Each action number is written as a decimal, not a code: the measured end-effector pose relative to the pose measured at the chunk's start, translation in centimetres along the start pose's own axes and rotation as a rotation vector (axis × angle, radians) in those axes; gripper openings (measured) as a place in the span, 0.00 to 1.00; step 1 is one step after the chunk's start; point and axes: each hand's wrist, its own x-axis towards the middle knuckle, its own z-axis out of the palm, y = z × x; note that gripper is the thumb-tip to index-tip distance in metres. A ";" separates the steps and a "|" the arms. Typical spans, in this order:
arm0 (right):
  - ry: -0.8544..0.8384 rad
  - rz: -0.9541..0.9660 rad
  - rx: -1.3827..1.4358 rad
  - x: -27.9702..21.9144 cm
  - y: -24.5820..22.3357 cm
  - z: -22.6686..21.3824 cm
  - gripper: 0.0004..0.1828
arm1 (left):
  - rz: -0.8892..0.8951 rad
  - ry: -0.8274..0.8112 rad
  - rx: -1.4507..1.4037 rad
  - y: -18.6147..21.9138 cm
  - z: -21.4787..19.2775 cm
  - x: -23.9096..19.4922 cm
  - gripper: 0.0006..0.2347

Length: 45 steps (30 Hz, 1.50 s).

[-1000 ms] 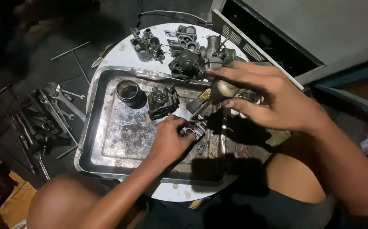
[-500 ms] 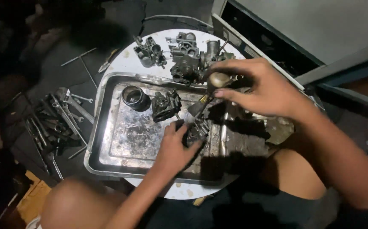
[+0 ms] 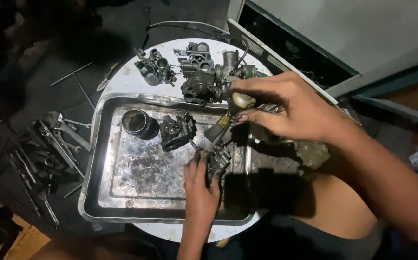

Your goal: Cleaning and inspecting motorcycle carburetor components using a brush and screwdriver.

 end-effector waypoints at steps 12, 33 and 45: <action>0.074 -0.127 -0.151 0.2 0.5 1.0 0.20 | -0.200 -0.079 0.007 0.1 -0.2 0.0 0.26; -0.110 0.399 -0.371 0.7 -2.0 0.3 0.15 | 0.007 -0.005 0.019 -1.6 0.2 -0.1 0.24; -0.107 0.199 -0.443 0.0 -2.2 1.4 0.26 | -0.110 -0.067 0.026 -0.6 -0.3 -0.1 0.26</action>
